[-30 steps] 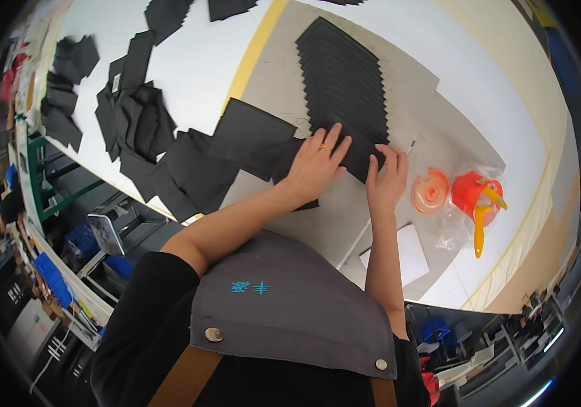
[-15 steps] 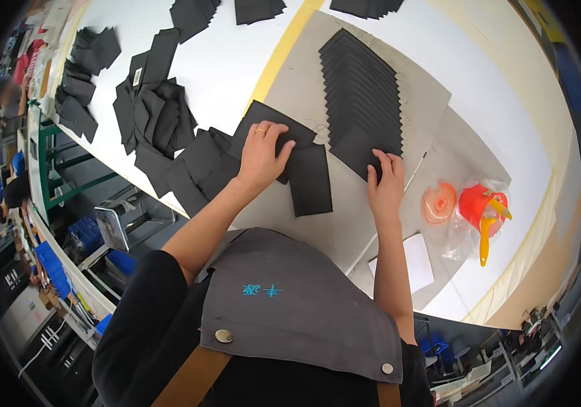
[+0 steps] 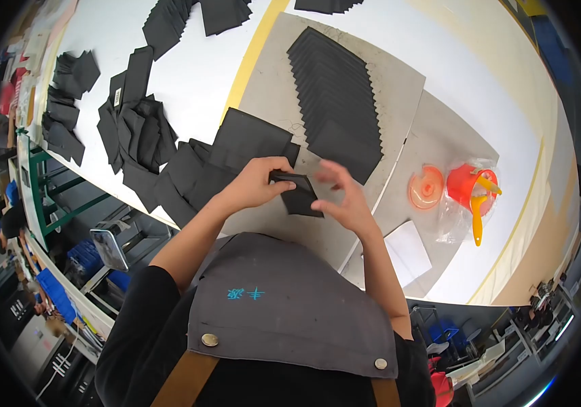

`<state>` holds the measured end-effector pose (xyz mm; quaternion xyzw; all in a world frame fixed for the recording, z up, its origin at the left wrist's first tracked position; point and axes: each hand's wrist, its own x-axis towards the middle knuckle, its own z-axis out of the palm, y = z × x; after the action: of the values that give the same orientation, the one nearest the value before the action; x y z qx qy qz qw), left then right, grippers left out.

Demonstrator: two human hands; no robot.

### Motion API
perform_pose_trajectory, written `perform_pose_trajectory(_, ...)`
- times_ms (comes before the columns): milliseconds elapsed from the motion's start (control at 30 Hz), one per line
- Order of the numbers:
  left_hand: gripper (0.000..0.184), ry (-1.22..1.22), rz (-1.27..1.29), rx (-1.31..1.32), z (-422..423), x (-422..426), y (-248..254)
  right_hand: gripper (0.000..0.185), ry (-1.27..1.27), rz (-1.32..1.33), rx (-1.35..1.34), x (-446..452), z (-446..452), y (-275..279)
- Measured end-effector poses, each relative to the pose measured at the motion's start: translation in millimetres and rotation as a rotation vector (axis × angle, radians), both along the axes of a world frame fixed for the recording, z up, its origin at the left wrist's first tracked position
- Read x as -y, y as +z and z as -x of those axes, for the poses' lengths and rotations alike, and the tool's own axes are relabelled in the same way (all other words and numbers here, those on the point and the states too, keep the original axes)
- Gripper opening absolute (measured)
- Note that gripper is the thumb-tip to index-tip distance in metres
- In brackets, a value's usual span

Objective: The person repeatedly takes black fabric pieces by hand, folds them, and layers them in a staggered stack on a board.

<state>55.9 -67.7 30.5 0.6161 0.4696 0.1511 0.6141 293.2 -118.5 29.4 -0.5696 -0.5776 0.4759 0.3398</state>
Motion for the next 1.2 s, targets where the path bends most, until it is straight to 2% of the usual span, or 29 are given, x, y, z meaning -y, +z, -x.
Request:
perform_pose_trajectory(33,0.015,-0.005,0.005,-0.002,0.3,0.3,-0.6,0.047,0.098,0.243,-0.088,8.0,-2.4,-5.1)
perform_pose_trajectory(67,0.014,0.088,0.145,0.076,0.1,-0.9,-1.4,0.045,0.195,0.483,-0.177,13.7,-5.1,-10.5)
perform_pose_trajectory(100,0.014,0.182,0.285,0.155,-0.6,-2.2,-2.6,0.045,0.189,0.485,-0.178,17.0,-8.5,-14.6)
perform_pose_trajectory(167,0.014,0.241,0.271,0.161,-10.1,0.6,-17.3,0.037,0.061,0.68,-0.107,24.1,-14.4,-23.3)
perform_pose_trajectory(200,0.015,0.337,0.265,0.096,-17.7,1.1,-19.1,0.026,-0.127,0.582,-0.264,32.2,-13.9,-28.6)
perform_pose_trajectory(233,0.015,0.433,0.258,0.031,-25.4,1.2,-21.8,0.026,-0.132,0.584,-0.264,37.8,-19.5,-41.2)
perform_pose_trajectory(267,0.013,0.439,-0.068,-0.038,-31.3,4.5,-44.2,0.021,-0.204,0.474,-0.201,43.3,-29.6,-56.1)
perform_pose_trajectory(333,0.012,0.43,-0.162,-0.075,-47.8,-1.3,-43.3,0.014,-0.37,0.247,-0.128,40.6,-32.8,-54.2)
perform_pose_trajectory(433,0.012,0.403,-0.306,-0.138,-69.5,-9.0,-41.4,0.015,-0.447,0.206,0.031,36.3,-44.6,-57.6)
perform_pose_trajectory(467,0.013,0.433,-0.286,-0.103,-75.9,-11.9,-40.0,0.025,-0.557,0.107,-0.058,33.3,-39.5,-62.3)
perform_pose_trajectory(500,0.016,0.463,-0.267,-0.068,-79.6,-14.4,-40.0,0.025,-0.563,0.108,-0.059,30.9,-39.2,-59.1)
perform_pose_trajectory(567,0.018,0.423,-0.312,-0.093,-82.2,-18.7,-43.8,0.04,-0.599,0.048,0.038,25.9,-40.5,-50.0)
perform_pose_trajectory(700,0.019,0.292,-0.436,-0.203,-83.8,-21.6,-52.6,0.048,-0.64,0.045,0.051,24.1,-43.8,-56.8)
perform_pose_trajectory(967,0.017,0.25,-0.473,-0.261,-83.4,-21.6,-60.5,0.02,-0.534,0.053,0.189,19.3,-45.0,-57.0)
perform_pose_trajectory(1200,0.016,0.272,-0.447,-0.254,-85.2,-23.2,-56.6,0.023,-0.532,0.043,0.178,19.9,-47.4,-63.1)
